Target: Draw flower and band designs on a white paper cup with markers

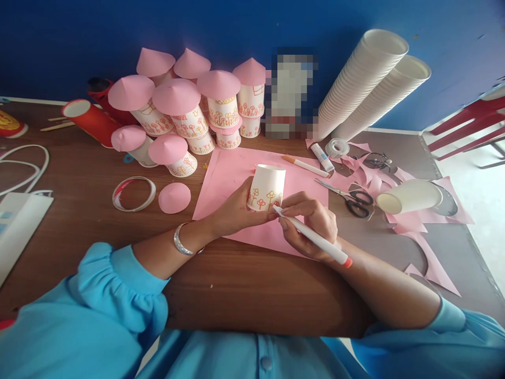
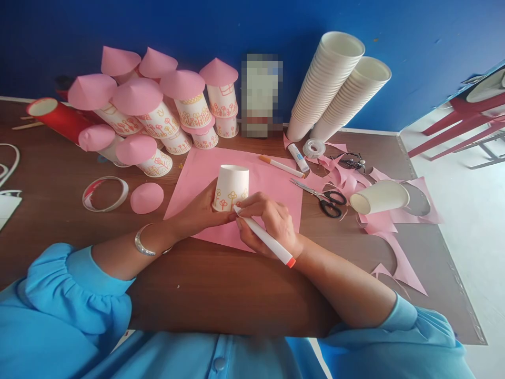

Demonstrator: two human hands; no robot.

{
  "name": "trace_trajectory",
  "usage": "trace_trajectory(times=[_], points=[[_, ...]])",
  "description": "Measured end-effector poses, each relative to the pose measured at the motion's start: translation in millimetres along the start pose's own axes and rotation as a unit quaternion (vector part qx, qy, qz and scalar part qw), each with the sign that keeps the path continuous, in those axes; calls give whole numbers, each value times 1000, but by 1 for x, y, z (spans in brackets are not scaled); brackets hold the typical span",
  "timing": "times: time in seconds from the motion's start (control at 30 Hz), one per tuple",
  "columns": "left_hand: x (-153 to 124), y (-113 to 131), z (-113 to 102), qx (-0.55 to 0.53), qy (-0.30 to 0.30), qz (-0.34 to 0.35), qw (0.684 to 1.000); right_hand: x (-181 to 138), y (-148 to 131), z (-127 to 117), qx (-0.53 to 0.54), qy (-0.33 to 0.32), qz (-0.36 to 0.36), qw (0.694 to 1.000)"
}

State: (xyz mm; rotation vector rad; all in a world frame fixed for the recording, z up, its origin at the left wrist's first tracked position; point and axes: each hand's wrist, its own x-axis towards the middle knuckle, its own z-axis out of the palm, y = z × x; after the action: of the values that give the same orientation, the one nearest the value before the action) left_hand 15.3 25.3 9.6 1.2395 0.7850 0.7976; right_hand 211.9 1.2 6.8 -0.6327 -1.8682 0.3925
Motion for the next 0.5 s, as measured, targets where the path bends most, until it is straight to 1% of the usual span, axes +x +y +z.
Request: trace_trajectory(times=[0.17,0.33,0.5], points=[[0,3,1,5,-2,-8,1000,1,0,0,-9,-3,-7,1000],[-1,0,-1,11,-2,-2,1000,0,0,-1,-34,-6,-10,999],[0,-2,-2,18,9,-5,1000,-2,-2,-1,-56,-15,13,998]])
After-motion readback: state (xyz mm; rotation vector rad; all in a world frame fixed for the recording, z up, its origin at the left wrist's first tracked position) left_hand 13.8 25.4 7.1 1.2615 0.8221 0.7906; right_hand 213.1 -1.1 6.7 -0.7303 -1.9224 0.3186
